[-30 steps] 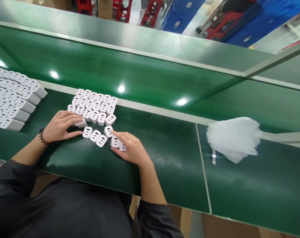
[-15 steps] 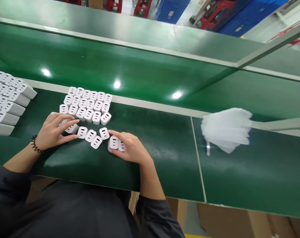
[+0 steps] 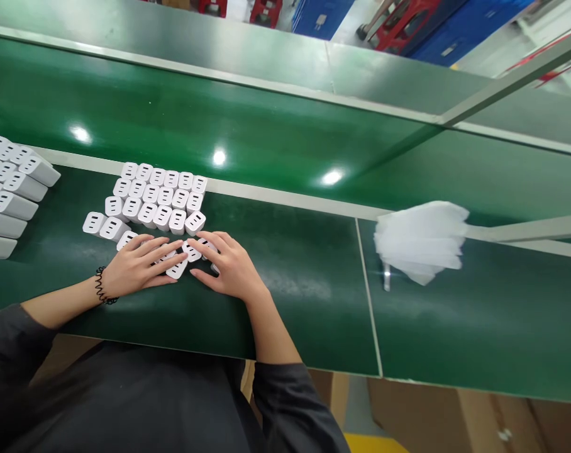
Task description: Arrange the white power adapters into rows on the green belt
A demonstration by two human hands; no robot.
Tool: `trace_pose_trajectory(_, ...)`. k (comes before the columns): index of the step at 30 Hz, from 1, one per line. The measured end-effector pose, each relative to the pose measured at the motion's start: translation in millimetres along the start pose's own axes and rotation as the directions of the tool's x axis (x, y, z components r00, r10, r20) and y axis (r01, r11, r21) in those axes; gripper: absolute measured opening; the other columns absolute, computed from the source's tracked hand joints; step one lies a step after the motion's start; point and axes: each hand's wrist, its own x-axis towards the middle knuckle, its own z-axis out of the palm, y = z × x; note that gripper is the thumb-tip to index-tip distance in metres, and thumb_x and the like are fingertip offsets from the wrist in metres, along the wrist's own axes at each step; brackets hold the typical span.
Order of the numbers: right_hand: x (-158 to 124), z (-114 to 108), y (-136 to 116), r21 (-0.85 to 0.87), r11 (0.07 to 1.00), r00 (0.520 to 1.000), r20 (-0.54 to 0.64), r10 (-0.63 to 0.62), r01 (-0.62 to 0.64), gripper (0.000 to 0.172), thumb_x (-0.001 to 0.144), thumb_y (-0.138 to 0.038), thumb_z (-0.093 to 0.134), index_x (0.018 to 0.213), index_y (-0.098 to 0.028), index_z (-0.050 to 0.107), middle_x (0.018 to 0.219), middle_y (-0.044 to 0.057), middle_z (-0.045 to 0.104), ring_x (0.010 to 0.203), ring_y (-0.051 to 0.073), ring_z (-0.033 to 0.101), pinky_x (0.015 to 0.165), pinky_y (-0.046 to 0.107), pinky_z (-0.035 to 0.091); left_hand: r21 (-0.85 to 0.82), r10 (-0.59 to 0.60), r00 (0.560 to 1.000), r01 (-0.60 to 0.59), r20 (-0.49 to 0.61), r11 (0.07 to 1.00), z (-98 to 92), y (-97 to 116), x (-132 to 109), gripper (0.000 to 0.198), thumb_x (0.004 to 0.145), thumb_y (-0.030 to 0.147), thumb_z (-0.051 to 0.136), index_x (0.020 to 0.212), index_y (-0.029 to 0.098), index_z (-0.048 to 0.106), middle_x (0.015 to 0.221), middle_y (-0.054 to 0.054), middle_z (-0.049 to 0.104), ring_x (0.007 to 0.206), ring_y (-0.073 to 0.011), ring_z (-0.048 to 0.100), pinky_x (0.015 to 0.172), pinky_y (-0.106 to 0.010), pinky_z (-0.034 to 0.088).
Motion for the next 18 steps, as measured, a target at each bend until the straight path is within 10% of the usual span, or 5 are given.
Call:
trace_pose_trajectory(14,-19,-17,3,0.088,0.980,0.973,0.165,0.161,-0.177,0.068,0.091,-0.042,0.068,0.151,-0.031,0.040,0.140,0.010,0.059,0.121,0.028,0.063,0.100,0.046,0.056,0.070,-0.169,0.979,0.178,-0.114,0.982,5.1,-19,-2,0.044,0.095,0.042,0.065,0.134,0.023,0.060,0.130,-0.008,0.069,0.113,-0.0257,0.063,0.095,-0.040,0.044)
trace_pose_trajectory(18,-24,-25,11,0.064,0.968,0.957,0.179,0.229,-0.244,0.049,0.092,-0.041,0.066,0.138,-0.030,0.056,0.119,0.008,0.069,0.108,0.027,0.066,0.089,0.045,0.058,0.096,-0.147,0.977,0.163,-0.156,0.982,10.2,-23,-3,0.048,0.094,0.047,0.065,0.137,0.027,0.057,0.126,-0.007,0.071,0.111,-0.0258,0.064,0.093,-0.040,0.043)
